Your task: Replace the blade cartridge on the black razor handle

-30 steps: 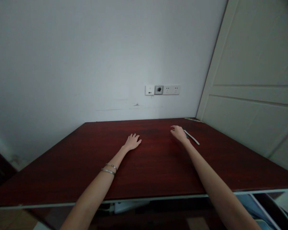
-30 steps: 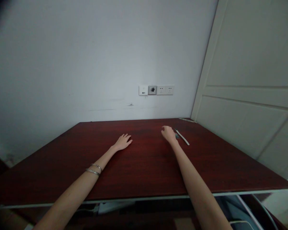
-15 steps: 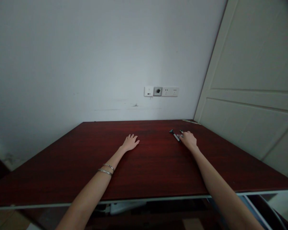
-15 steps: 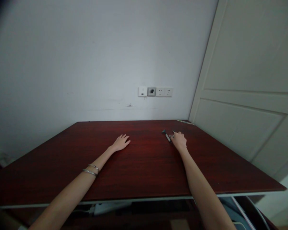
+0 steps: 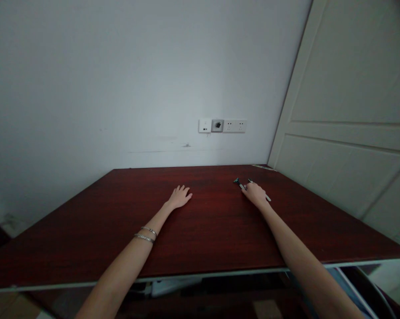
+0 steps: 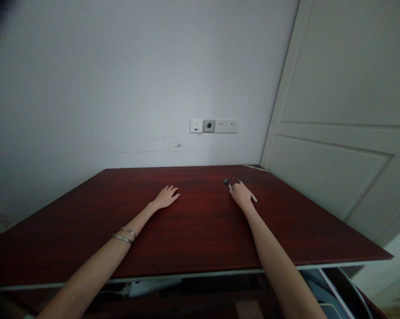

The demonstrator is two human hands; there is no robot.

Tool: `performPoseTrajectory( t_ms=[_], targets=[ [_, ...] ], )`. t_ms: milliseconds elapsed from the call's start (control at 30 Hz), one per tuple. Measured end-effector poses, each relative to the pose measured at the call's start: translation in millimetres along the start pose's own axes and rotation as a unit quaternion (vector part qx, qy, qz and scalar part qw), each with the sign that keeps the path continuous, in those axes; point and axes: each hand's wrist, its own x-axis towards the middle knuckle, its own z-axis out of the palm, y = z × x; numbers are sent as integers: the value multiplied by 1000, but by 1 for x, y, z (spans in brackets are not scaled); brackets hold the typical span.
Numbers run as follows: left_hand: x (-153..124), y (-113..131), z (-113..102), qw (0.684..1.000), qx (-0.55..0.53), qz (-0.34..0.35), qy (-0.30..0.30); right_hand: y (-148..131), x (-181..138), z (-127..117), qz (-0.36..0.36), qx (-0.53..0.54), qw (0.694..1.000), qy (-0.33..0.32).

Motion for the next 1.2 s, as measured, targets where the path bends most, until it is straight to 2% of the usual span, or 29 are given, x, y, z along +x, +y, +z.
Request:
performPoseTrajectory(
  t_ms=[433,1000,1200],
  targets=[
    [0,-2,1,1000,6,5,2,-4,-3,-3,-12,6,1000,-12],
    [1,-1,2,1000,6,6,11,-6,5,14,-49,21,998,-20],
    [0,-2,2,1000,-5,0,2,-8,5,13,-58,26,998,-8]
  ],
)
